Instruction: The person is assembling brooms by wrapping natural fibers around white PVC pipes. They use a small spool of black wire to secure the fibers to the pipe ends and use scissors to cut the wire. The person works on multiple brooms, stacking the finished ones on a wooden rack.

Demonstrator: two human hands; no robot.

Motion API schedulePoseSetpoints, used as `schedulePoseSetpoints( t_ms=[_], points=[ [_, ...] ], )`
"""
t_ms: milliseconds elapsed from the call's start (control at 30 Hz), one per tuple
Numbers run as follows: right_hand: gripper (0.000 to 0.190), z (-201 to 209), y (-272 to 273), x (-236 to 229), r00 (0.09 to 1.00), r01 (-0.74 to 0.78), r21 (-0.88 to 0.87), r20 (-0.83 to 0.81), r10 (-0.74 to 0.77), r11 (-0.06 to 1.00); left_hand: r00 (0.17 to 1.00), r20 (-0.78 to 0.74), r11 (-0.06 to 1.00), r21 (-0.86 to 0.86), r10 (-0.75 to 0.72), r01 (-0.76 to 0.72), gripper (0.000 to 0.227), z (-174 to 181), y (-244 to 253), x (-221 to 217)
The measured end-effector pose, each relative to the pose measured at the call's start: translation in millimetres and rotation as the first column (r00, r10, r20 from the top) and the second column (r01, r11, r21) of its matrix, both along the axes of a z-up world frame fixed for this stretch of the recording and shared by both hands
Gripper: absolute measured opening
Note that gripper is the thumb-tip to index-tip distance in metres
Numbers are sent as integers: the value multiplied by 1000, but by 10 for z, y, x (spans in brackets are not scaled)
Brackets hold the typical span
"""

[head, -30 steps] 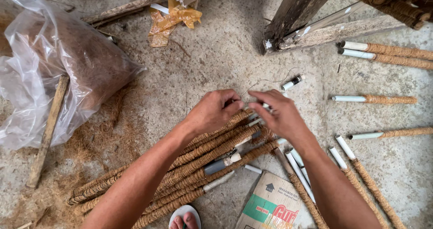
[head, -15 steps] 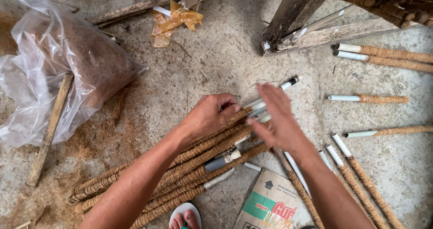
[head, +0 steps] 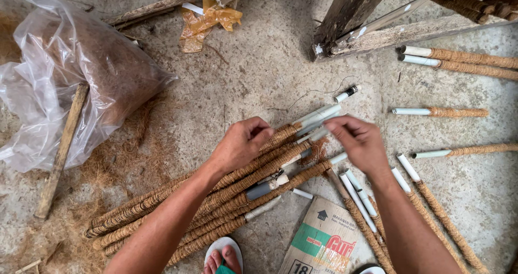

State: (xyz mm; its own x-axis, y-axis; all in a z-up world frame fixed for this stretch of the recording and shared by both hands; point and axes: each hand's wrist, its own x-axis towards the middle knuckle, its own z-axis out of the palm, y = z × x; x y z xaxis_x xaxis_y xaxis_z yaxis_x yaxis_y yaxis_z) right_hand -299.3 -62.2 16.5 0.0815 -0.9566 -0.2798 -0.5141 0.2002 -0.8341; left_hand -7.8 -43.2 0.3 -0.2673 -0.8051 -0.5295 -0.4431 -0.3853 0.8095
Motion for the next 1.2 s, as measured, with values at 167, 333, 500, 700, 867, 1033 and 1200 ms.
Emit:
schedulePoseSetpoints(
  t_ms=[167,333,500,700,867,1033,1200],
  points=[
    [10,-111,-326,-477,741,514,-71,540,-400,855,931,358,963,-217,-76,162,89,-251,189,80],
    [15,-404,-400,-1320,557,791,-154,583,-592,592,823,499,935,-67,-271,348,128,-269,470,100],
    [45,-613,23,-1489,744,207,-695,-345,-573,688,816,493,931,-36,-301,364,136,-270,611,170],
    [26,-900,1566,-148,978,198,-215,110,-177,956,802,511,930,-13,-310,368,140,-357,629,250],
    [47,-969,2486,921,828,215,720,223,-514,659,785,535,940,53,-312,338,137,-303,644,286],
    [54,-1017,2532,1380,616,297,712,366,-697,637,786,535,945,77,-309,319,130,-223,657,285],
    [43,-934,2302,1568,469,316,704,467,-750,636,809,525,942,-38,-265,334,128,-264,755,322]
  ],
)
